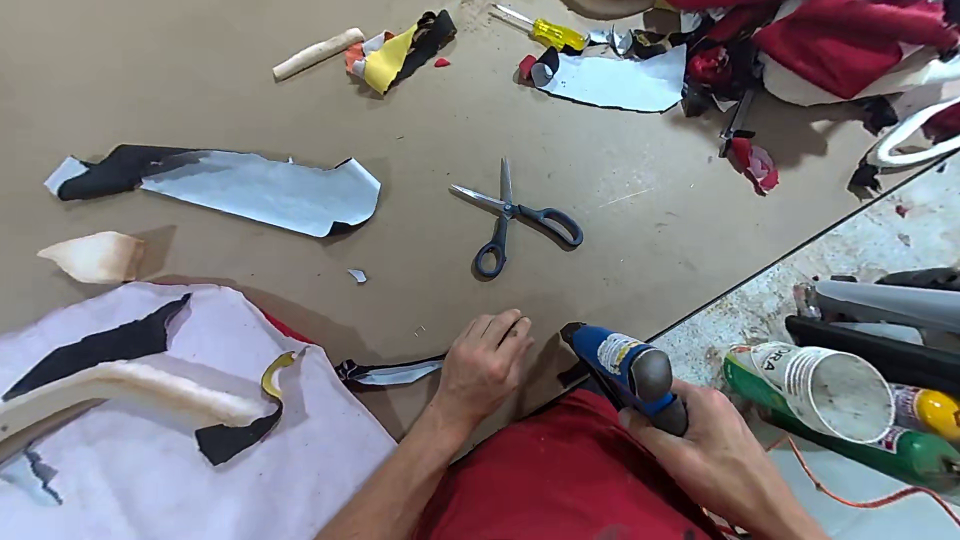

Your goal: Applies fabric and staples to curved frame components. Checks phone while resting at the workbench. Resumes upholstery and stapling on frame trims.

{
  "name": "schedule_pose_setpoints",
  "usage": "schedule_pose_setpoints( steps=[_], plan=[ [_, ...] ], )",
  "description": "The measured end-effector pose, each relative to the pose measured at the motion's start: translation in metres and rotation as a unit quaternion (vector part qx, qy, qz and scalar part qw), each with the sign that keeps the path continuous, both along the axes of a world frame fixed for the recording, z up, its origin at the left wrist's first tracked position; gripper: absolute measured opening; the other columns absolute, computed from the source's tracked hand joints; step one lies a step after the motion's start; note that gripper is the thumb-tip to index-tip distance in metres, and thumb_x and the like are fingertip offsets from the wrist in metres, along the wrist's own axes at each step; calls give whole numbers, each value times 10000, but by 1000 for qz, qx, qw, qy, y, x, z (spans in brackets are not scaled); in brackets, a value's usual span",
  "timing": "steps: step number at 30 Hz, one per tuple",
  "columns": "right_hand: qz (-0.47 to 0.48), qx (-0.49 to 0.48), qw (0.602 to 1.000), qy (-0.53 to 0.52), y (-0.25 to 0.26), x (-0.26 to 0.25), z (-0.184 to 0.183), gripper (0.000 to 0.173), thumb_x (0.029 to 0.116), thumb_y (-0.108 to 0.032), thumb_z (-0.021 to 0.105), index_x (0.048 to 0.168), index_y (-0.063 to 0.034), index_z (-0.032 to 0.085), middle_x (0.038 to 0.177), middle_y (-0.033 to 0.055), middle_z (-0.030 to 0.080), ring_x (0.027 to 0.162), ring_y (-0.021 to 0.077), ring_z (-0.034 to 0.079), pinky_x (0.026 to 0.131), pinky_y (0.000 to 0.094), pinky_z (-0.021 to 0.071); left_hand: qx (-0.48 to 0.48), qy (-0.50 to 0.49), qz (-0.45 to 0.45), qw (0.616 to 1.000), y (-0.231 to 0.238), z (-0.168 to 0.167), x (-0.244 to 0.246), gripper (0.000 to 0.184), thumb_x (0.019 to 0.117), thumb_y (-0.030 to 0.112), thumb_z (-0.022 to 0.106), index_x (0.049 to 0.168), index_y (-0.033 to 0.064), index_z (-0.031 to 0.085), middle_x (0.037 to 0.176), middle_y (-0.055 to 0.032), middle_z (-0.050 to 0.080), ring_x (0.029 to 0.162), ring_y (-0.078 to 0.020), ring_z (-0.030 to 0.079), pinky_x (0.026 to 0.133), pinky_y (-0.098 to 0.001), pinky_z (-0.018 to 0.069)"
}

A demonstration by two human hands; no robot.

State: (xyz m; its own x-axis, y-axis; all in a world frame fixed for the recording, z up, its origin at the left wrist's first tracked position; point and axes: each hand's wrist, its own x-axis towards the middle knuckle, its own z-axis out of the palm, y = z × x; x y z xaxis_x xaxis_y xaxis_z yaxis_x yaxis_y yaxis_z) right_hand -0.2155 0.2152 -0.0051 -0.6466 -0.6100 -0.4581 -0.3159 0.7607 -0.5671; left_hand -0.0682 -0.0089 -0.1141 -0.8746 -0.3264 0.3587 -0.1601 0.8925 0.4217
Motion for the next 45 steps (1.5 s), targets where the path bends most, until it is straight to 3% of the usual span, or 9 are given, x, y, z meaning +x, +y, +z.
schedule_pose_setpoints(
  steps=[3,7,11,26,33,37,42,45],
  plan=[
    [18,-11,1000,10,-6,2,0,324,801,-542,663,898,-237,716,692,-91,650,631,60,641,545,368,516,19,35,32,999,2,-8,0,182,982,190,642,1049,127,799,1141,-45,751,1033,-181,713,880,-316,600],
    [46,-26,998,33,-13,6,0,347,815,-520,665,996,-235,743,720,-80,685,638,67,661,544,379,536,66,39,70,995,5,-5,-3,163,977,197,650,994,132,799,1097,-26,752,1039,-174,688,897,-305,577],
    [74,-39,995,62,-21,11,2,377,820,-478,677,1052,-191,754,735,-36,713,637,101,682,536,397,546,86,30,90,992,5,-2,-6,178,992,199,626,983,122,786,1067,-27,761,979,-163,715,831,-300,599],
    [116,-36,992,40,-45,8,19,358,797,-373,750,1068,-138,752,779,24,742,680,146,713,572,411,560,111,4,125,986,3,2,-12,210,991,192,576,918,108,754,1005,-22,759,917,-141,735,750,-280,611],
    [139,-31,989,39,-53,8,17,374,807,-395,738,1083,-142,747,792,20,745,695,140,716,584,409,567,117,-1,124,985,2,2,-11,178,975,183,581,910,118,733,1010,-16,748,905,-132,726,744,-264,606],
    [145,9,989,30,-65,10,23,360,798,-357,734,1070,-122,752,773,47,736,684,204,716,576,466,552,128,-5,113,985,0,2,-9,166,971,172,588,918,113,733,1020,-17,744,922,-138,725,762,-274,610],
    [77,29,996,30,-58,-2,23,330,813,-462,697,934,-156,720,712,-2,679,648,155,679,548,442,538,136,-13,114,984,-1,4,-11,197,989,188,570,910,113,735,1003,-11,746,934,-138,726,782,-288,612],
    [-14,64,995,76,-49,-42,29,452,845,-575,661,1050,-175,710,765,-11,690,696,171,691,595,495,571,225,-19,111,968,-10,13,-11,232,1011,219,550,976,102,746,1050,-20,740,945,-116,719,803,-306,615]
  ],
)
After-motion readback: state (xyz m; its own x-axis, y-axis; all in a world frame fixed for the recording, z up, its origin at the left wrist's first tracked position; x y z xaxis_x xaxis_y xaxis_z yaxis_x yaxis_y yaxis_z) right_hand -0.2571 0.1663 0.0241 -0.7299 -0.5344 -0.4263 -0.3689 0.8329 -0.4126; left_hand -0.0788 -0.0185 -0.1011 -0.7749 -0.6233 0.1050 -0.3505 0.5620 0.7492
